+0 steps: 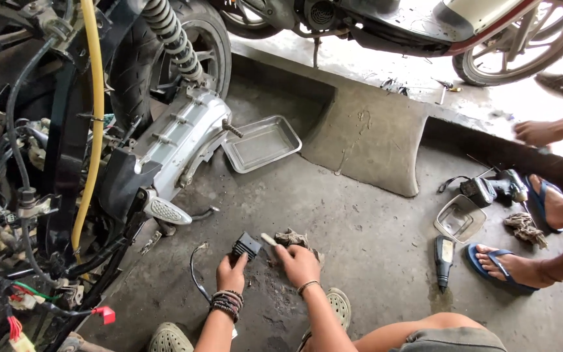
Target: Cleaning and inspecting a motorcycle throttle body or fuel injector assembly
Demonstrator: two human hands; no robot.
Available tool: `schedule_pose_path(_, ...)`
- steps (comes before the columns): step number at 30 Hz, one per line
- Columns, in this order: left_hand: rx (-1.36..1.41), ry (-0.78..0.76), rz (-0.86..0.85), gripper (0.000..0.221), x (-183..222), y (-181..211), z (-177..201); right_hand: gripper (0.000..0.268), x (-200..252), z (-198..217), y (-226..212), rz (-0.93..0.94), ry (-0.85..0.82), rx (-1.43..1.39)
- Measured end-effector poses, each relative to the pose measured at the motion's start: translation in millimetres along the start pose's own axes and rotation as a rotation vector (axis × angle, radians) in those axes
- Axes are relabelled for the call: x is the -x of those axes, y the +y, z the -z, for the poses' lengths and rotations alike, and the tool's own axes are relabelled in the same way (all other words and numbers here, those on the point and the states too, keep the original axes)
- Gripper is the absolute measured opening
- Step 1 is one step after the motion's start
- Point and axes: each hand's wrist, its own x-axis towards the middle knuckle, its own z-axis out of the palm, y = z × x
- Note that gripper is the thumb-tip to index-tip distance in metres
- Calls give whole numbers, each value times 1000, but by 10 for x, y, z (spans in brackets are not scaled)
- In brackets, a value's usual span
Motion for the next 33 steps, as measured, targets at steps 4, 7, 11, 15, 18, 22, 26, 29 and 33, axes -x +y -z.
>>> schedule_pose_path(4, 19, -56, 7, 31, 119, 108, -97, 49, -23, -175, -2, 127, -156, 5)
schedule_pose_path(7, -70, -70, -24, 27, 260, 330, -61, 47, -63, -110, 122, 104, 16, 64)
schedule_pose_path(11, -61, -90, 72, 32, 211, 376, -20, 50, -15, 67, 18, -8, -52, 9)
schedule_pose_path(15, -41, -154, 33, 26, 384, 629, -68, 42, -83, -328, 179, 105, -189, -230)
schedule_pose_path(18, -117, -176, -4, 27, 327, 559, -36, 48, -8, 35, 77, 43, -141, -59)
schedule_pose_path(22, -84, -157, 82, 27, 202, 162, -27, 47, 61, -1, -58, 26, -92, 38)
schedule_pose_path(26, -114, -142, 53, 31, 233, 340, -24, 46, 109, -38, -33, 87, -113, -35)
schedule_pose_path(29, -91, -147, 40, 32, 212, 375, 17, 46, -107, -96, 168, 13, -36, 31)
schedule_pose_path(33, -71, -153, 39, 34, 201, 377, 21, 47, -68, -33, 124, 47, -69, -17)
